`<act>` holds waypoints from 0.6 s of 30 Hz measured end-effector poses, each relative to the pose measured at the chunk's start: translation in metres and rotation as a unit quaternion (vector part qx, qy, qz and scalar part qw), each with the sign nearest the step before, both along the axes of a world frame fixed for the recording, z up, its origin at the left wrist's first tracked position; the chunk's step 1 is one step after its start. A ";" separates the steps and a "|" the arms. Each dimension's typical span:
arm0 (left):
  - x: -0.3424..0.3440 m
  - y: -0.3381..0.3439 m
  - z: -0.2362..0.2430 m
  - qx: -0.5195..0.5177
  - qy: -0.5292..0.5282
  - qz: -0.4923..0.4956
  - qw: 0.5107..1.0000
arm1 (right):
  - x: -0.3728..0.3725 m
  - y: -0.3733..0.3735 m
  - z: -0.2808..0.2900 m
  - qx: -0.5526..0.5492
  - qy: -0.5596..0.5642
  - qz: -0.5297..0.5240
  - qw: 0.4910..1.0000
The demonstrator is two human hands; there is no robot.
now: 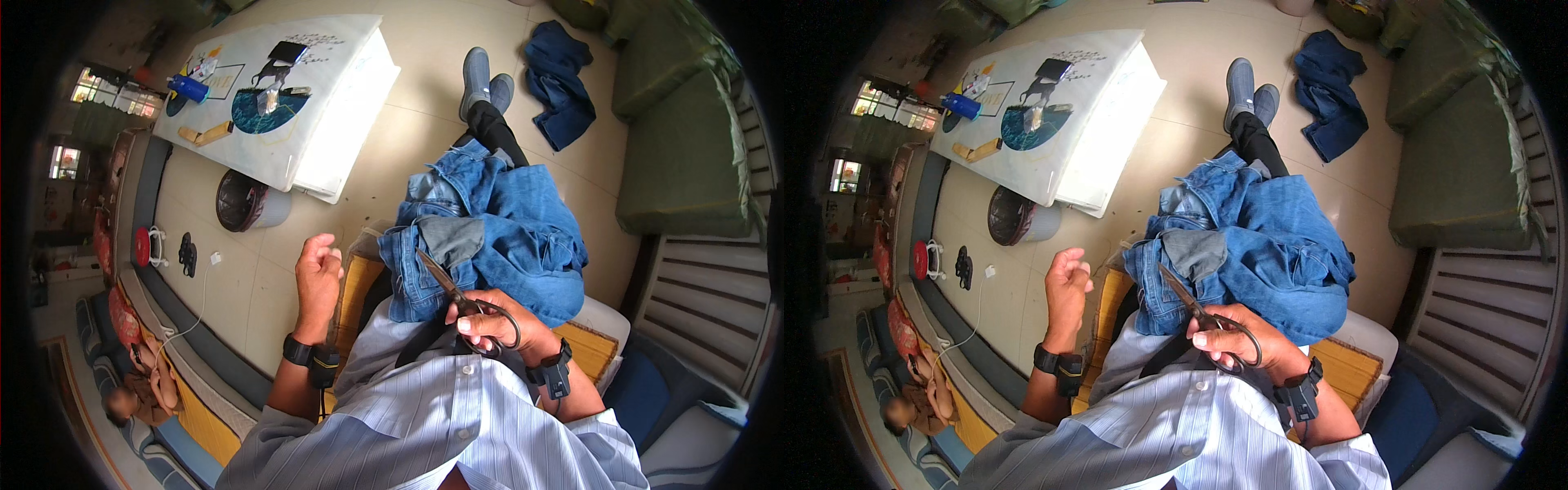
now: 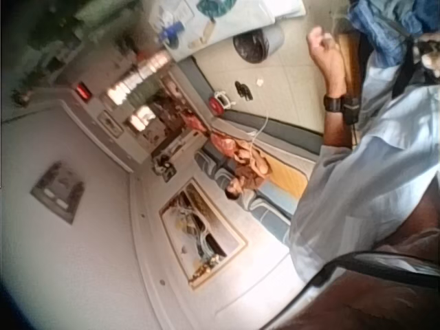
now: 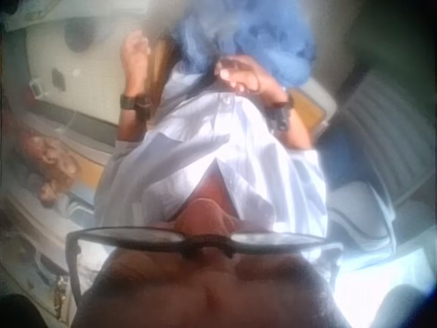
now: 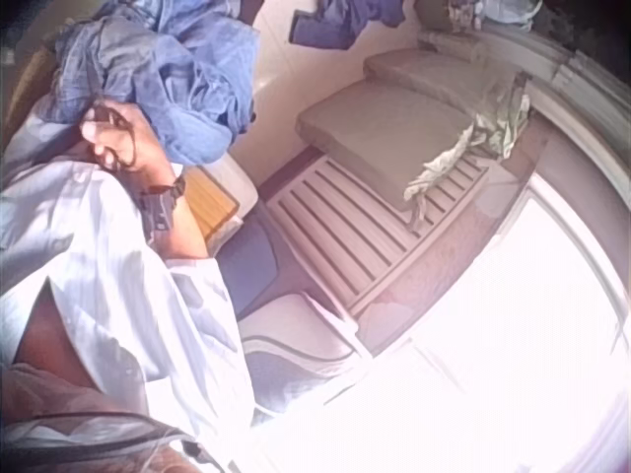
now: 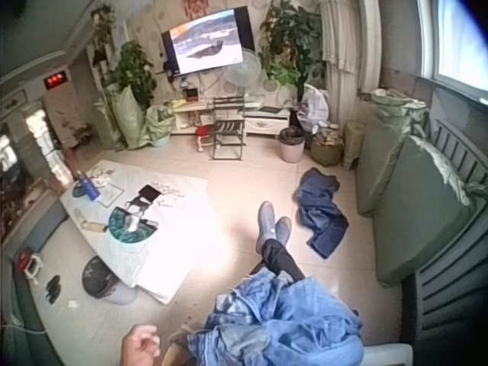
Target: The person sits on the floor and uses scissors to cut the hem of a pair of blue jeans held on their lap. They repeatedly trim small sections of the denim edge, adjusting the fabric as needed.
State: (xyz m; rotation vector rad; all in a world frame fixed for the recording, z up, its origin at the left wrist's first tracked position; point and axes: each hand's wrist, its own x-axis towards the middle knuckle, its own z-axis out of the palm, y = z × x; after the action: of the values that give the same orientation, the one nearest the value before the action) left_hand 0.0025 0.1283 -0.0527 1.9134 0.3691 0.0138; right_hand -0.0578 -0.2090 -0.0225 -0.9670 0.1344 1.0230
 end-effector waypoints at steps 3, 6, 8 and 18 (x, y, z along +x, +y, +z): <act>-0.003 0.004 -0.009 0.028 -0.003 -0.040 0.999 | 0.001 -0.003 0.001 0.004 -0.012 0.005 1.000; -0.008 -0.020 0.027 -0.146 0.145 -0.115 0.972 | 0.004 -0.007 0.005 -0.009 -0.024 0.045 0.999; -0.010 -0.036 0.039 -0.163 0.189 -0.147 0.957 | 0.004 -0.010 0.005 -0.022 -0.037 0.068 0.997; -0.018 -0.047 0.028 -0.193 0.199 -0.201 0.939 | 0.007 -0.010 0.012 -0.046 -0.026 0.100 0.994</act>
State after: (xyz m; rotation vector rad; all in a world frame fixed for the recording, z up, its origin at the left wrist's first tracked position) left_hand -0.0151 0.0813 -0.0248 1.5587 0.2196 -0.6793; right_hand -0.0512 -0.2194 -0.0109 -1.1064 0.0417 1.1831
